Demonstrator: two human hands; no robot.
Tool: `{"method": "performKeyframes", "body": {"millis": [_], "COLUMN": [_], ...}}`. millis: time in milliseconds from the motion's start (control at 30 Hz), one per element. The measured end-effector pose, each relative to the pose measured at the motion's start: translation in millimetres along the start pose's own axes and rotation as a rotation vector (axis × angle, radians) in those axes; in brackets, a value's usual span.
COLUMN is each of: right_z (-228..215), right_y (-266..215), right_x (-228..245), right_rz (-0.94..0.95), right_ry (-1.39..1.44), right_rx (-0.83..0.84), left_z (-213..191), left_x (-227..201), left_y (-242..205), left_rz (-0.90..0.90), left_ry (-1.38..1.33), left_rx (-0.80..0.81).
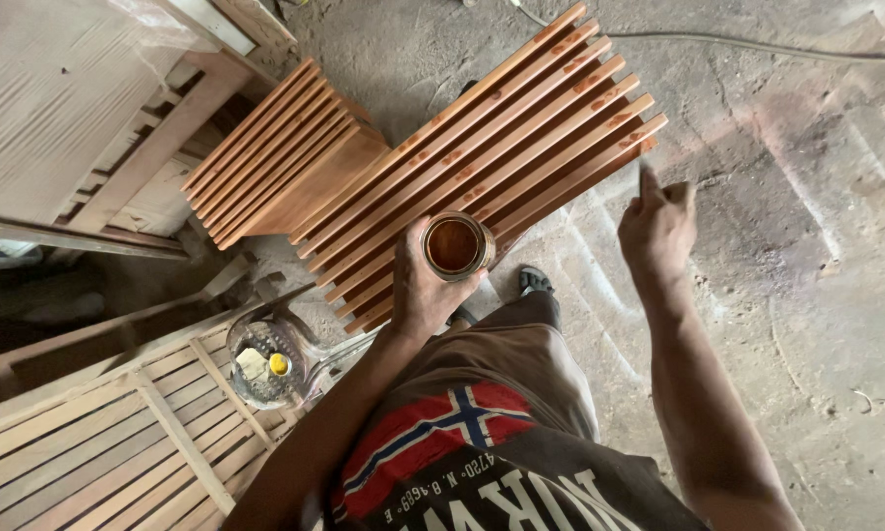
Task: The person applies a brown stain to a stack of wooden slats using a brush, dipping the brush into a can held in the other hand. They then move to a wooden drawer unit and apply the stain to the interior surfaces and edges of the drawer.
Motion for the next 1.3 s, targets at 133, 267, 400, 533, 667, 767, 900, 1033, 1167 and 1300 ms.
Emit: {"method": "performKeyframes", "body": {"millis": [133,267,400,533,667,767,900,1033,1167,1300], "right_z": [-3,-21,-20,-23,-28,-24,-14,-14,-16,-7], "right_y": [-24,-4,12,-12,-1,2,-14,-1,11,4], "right_x": [11,-4,-5,18,10,0,0,-28,-34,-36], "right_rz": [-0.007,-0.011,0.056,-0.080,-0.024,0.050,-0.099,0.061,0.015,-0.001], "right_ry": [0.012,0.105,0.091,0.028,0.068,0.121,0.206,0.111,0.088,0.079], "right_rx": [0.187,0.023,0.002,0.105,0.186,0.077,0.076,0.054,0.009,0.130], "left_z": [4,3,3,2,4,2,5,6,12,10], "left_x": [2,2,-4,-7,-9,-11,-13,-13,-4,-7], "left_y": [3,2,4,3,7,4,8,0,-4,-6], "left_rz": [0.044,-0.042,-0.028,-0.025,-0.002,0.019,0.069,0.098,-0.041,0.040], "left_ry": [-0.019,-0.011,-0.005,0.002,-0.006,0.034,-0.025,-0.009,0.012,0.009], "left_rx": [-0.007,-0.013,0.016,0.027,0.035,-0.004,0.009,0.001,0.055,0.013]}}
Point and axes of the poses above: each hand's wrist, its own y-axis towards the middle knuckle, its own z-axis out of the palm, x = y × z, the point moved 5 cm from there along y, towards the middle knuckle, and after that the axes turned 14 degrees about z, right-handed, at the moved point
